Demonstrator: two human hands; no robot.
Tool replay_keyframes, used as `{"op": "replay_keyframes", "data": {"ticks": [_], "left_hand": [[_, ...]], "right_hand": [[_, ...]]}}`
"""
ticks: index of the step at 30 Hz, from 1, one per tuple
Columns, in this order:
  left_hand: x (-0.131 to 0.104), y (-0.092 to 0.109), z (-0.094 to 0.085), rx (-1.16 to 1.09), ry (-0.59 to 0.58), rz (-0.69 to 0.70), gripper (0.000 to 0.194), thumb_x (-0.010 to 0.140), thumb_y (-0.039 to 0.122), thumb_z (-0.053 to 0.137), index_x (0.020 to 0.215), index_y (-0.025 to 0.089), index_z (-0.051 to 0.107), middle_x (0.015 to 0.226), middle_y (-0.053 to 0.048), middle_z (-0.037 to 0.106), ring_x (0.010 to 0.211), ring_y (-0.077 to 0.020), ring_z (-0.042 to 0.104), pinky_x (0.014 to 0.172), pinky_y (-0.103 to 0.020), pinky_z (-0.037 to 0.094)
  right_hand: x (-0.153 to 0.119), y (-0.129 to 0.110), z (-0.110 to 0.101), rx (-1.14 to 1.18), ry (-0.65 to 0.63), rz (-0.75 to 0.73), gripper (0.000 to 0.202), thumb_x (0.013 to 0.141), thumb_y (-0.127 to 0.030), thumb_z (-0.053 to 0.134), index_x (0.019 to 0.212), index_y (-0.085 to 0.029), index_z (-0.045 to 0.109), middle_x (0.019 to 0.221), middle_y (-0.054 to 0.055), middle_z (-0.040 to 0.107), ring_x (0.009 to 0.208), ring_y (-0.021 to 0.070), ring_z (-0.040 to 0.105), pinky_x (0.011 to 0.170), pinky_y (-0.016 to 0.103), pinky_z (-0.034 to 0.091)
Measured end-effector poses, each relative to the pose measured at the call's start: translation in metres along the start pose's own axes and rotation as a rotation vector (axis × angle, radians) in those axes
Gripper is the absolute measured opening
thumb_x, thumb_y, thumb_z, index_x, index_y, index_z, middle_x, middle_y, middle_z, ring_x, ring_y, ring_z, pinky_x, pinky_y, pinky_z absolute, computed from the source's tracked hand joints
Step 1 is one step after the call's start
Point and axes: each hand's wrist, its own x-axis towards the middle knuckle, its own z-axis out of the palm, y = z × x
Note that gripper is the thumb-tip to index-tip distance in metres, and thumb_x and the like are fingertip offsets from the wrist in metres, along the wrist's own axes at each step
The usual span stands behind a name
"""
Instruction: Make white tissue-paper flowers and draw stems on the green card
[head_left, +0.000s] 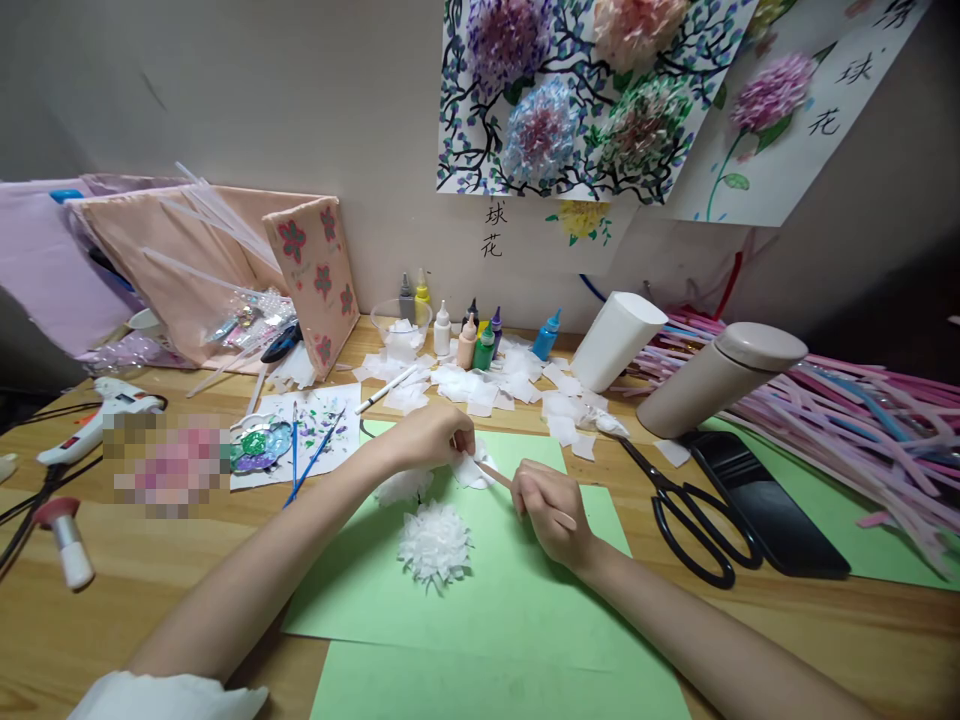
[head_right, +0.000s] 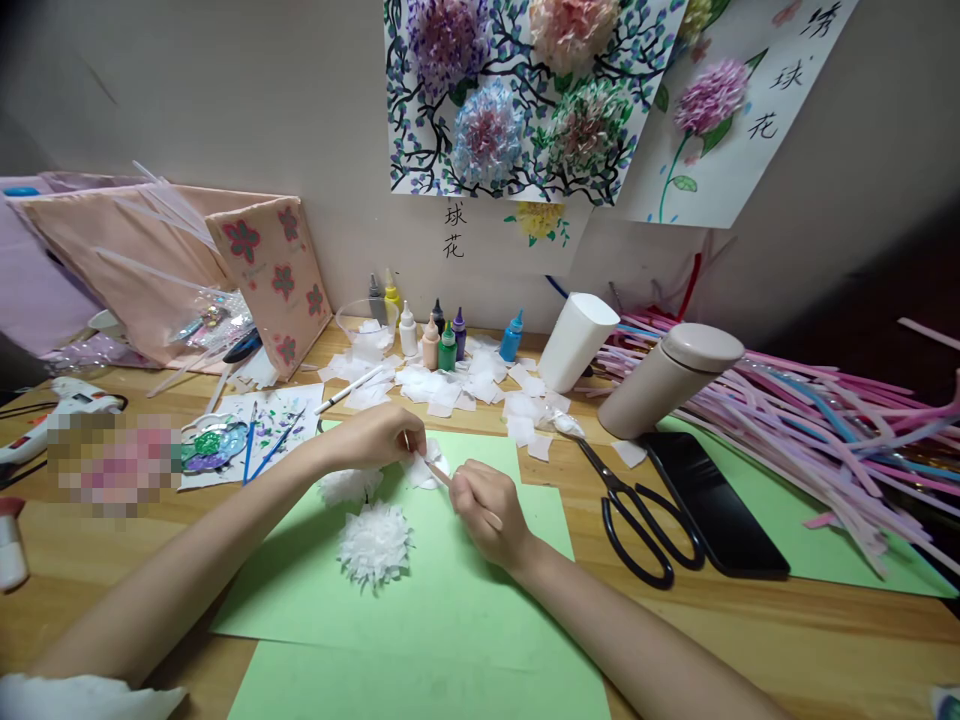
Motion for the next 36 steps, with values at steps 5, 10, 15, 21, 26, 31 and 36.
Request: {"op": "replay_keyframes", "data": {"ticks": [5, 10, 15, 21, 26, 31, 36], "left_hand": [[-0.0007, 0.0029, 0.0009, 0.047, 0.022, -0.011, 0.021, 0.063, 0.009, 0.054, 0.077, 0.017, 0.067, 0.078, -0.003, 0.068, 0.069, -0.0143, 0.059, 0.056, -0.021, 0.040], [0.0006, -0.0020, 0.0031, 0.047, 0.031, 0.008, 0.021, 0.063, 0.008, 0.053, 0.077, 0.016, 0.066, 0.078, -0.003, 0.068, 0.069, -0.0143, 0.059, 0.056, -0.021, 0.040], [0.0011, -0.0064, 0.0042, 0.039, 0.027, 0.024, 0.024, 0.062, 0.005, 0.052, 0.078, 0.016, 0.066, 0.078, -0.004, 0.068, 0.069, -0.0143, 0.059, 0.057, -0.021, 0.041], [-0.0003, -0.0035, 0.0028, 0.053, 0.042, 0.020, 0.021, 0.064, 0.008, 0.051, 0.077, 0.017, 0.066, 0.078, -0.003, 0.068, 0.070, -0.0148, 0.059, 0.058, -0.022, 0.041], [0.0002, -0.0022, 0.0019, 0.043, 0.038, 0.006, 0.018, 0.065, 0.011, 0.052, 0.076, 0.016, 0.065, 0.078, -0.003, 0.068, 0.070, -0.0145, 0.058, 0.059, -0.022, 0.040], [0.0000, -0.0021, 0.0015, 0.043, 0.043, 0.001, 0.015, 0.064, 0.011, 0.052, 0.074, 0.016, 0.062, 0.077, -0.003, 0.066, 0.068, -0.0136, 0.057, 0.057, -0.021, 0.039], [-0.0017, -0.0009, 0.0002, 0.079, 0.023, -0.047, 0.011, 0.064, 0.014, 0.054, 0.073, 0.016, 0.059, 0.075, -0.002, 0.064, 0.067, -0.0142, 0.055, 0.054, -0.022, 0.036]], "right_hand": [[-0.0026, 0.0003, -0.0006, 0.013, 0.015, -0.161, 0.037, 0.092, -0.020, 0.026, 0.056, -0.020, 0.035, 0.049, -0.001, 0.037, 0.048, 0.0133, 0.034, 0.050, 0.027, 0.027], [-0.0004, 0.0016, 0.0008, -0.045, -0.085, -0.154, 0.035, 0.092, -0.021, 0.027, 0.058, -0.020, 0.035, 0.050, 0.000, 0.038, 0.051, 0.0140, 0.034, 0.050, 0.028, 0.026], [0.0012, 0.0033, 0.0019, -0.093, -0.151, -0.087, 0.033, 0.092, -0.021, 0.029, 0.059, -0.020, 0.036, 0.052, 0.000, 0.038, 0.053, 0.0141, 0.036, 0.051, 0.028, 0.027], [0.0022, 0.0028, 0.0026, -0.082, -0.167, -0.070, 0.033, 0.092, -0.021, 0.029, 0.060, -0.020, 0.036, 0.053, 0.000, 0.039, 0.053, 0.0140, 0.036, 0.052, 0.028, 0.028], [0.0030, 0.0023, 0.0028, -0.089, -0.166, -0.039, 0.034, 0.092, -0.022, 0.029, 0.059, -0.020, 0.036, 0.053, 0.000, 0.039, 0.054, 0.0140, 0.037, 0.052, 0.029, 0.028], [0.0028, 0.0032, 0.0034, -0.091, -0.170, -0.015, 0.034, 0.092, -0.022, 0.029, 0.059, -0.020, 0.035, 0.053, 0.000, 0.038, 0.054, 0.0138, 0.036, 0.052, 0.029, 0.028], [0.0026, 0.0047, 0.0050, -0.059, -0.167, 0.029, 0.035, 0.093, -0.023, 0.030, 0.059, -0.020, 0.035, 0.054, 0.000, 0.039, 0.055, 0.0137, 0.038, 0.052, 0.029, 0.030]]}}
